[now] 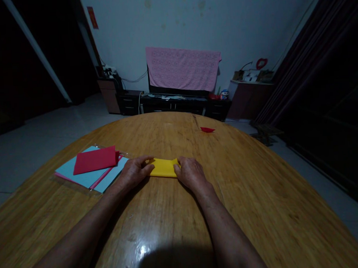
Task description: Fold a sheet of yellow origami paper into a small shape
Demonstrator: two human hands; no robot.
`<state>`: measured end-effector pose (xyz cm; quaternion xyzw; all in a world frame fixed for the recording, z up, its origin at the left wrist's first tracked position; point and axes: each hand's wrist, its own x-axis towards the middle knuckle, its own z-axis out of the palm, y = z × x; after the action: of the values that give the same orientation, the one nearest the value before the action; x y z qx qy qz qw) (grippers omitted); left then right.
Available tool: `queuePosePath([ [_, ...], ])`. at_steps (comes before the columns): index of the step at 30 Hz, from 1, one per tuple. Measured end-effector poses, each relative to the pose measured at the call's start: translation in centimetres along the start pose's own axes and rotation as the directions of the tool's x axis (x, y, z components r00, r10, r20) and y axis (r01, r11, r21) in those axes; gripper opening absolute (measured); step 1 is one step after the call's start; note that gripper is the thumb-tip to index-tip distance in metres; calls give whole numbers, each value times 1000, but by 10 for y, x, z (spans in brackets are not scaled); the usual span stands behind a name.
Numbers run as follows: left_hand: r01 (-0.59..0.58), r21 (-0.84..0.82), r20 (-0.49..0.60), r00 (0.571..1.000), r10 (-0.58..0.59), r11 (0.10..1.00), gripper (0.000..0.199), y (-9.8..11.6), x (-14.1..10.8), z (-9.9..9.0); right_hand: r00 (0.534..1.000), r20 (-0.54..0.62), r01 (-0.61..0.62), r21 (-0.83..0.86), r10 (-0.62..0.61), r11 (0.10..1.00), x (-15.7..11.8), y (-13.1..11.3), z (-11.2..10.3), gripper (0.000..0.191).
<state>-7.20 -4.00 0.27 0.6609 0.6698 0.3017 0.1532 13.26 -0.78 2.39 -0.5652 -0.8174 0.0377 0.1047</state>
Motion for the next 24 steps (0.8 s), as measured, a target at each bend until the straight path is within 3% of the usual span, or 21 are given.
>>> queuePosePath([
  [8,18,-151,99,995,-3,988,25,-9,0,1,1000,-9,-18,-40,18,999,1,0,5,26],
  [24,-34,-128,136,989,52,991,30,-6,1,-4,997,32,-64,-33,65,997,2,-2,3,27],
])
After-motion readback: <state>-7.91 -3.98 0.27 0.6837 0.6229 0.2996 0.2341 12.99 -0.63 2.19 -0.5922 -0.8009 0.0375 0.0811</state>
